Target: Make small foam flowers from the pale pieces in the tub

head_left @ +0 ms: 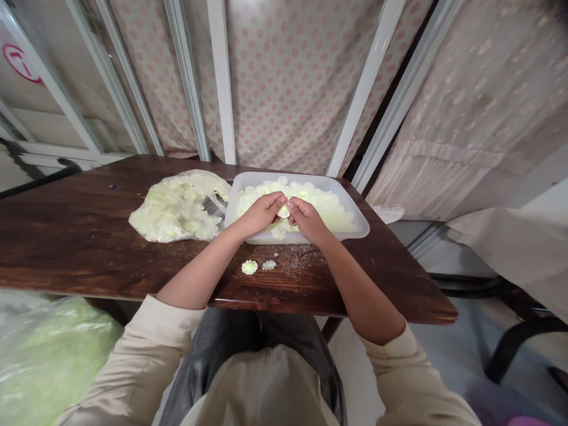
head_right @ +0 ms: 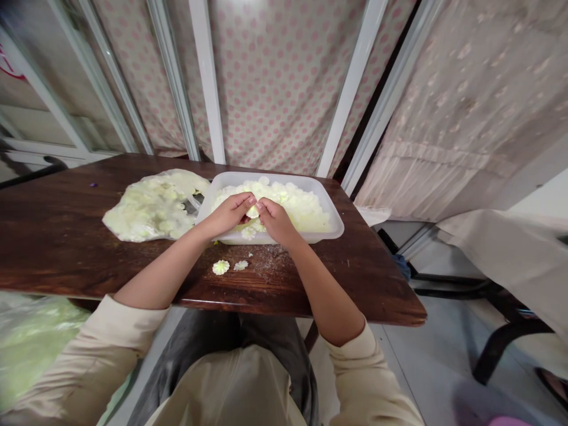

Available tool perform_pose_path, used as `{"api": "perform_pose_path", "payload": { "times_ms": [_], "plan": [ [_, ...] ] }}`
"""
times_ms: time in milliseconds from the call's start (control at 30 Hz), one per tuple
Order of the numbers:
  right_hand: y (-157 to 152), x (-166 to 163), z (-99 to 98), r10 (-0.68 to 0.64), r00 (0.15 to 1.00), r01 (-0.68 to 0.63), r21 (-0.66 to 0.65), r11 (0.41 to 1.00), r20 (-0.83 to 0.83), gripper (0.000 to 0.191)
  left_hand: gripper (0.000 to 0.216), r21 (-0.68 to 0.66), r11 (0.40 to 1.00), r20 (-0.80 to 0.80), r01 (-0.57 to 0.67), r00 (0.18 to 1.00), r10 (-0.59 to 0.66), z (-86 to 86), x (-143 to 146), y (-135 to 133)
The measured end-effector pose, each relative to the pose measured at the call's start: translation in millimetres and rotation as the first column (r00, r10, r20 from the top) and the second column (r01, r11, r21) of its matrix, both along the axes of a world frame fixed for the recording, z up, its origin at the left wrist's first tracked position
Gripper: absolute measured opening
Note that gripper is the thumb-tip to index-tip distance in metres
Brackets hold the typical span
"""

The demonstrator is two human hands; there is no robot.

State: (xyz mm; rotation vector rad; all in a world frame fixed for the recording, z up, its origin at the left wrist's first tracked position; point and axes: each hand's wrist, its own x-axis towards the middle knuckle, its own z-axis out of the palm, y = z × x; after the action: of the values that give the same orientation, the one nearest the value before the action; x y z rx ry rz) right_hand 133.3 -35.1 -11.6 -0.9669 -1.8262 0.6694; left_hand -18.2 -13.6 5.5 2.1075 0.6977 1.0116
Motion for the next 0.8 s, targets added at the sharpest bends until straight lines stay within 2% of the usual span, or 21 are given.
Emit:
{"api": "perform_pose_path", "payload": {
  "times_ms": [200, 267, 367, 567, 700, 800],
  "plan": [
    [-2.6, -3.3, 0.8, -0.01, 0.999, 0.01, 0.0, 1.0, 0.038, 0.034, 0.035, 0.079, 0.983, -0.051, -0.164, 0.984, 0.168, 0.8, 0.4, 1.0],
    [-3.3, -3.6, 1.4, -0.025, 0.998, 0.024, 0.025, 0.999, 0.059, 0.034, 0.039, 0.071, 0.983, -0.039, -0.168, 0.984, 0.171, 0.5, 0.6, 0.8],
    [-2.4, -2.9, 0.6, -0.032, 0.999, 0.031, 0.036, 0.999, 0.042, 0.033, 0.042, 0.019, 0.992, 0.011, -0.126, 0.992, 0.126, 1.1, 0.9, -0.6],
    [2.5, 0.5, -1.3, -0.023, 0.997, 0.022, -0.013, 1.0, -0.075, 0.032, 0.034, -0.147, 0.987, 0.117, 0.065, 0.992, -0.048, 5.3, -1.3, -1.8],
    [0.6, 0.6, 1.9, -0.002, 0.997, 0.001, -0.013, 1.0, -0.082, 0.033, 0.031, -0.261, 0.954, 0.204, 0.145, 0.975, -0.092, 4.4, -3.2, 1.4],
    [-2.7, -0.3, 4.8, 0.019, 0.999, -0.019, 0.007, 1.0, -0.047, 0.031, 0.03, -0.296, 0.944, 0.272, 0.144, 0.96, -0.061, 2.8, -2.9, 3.2]
  ]
}}
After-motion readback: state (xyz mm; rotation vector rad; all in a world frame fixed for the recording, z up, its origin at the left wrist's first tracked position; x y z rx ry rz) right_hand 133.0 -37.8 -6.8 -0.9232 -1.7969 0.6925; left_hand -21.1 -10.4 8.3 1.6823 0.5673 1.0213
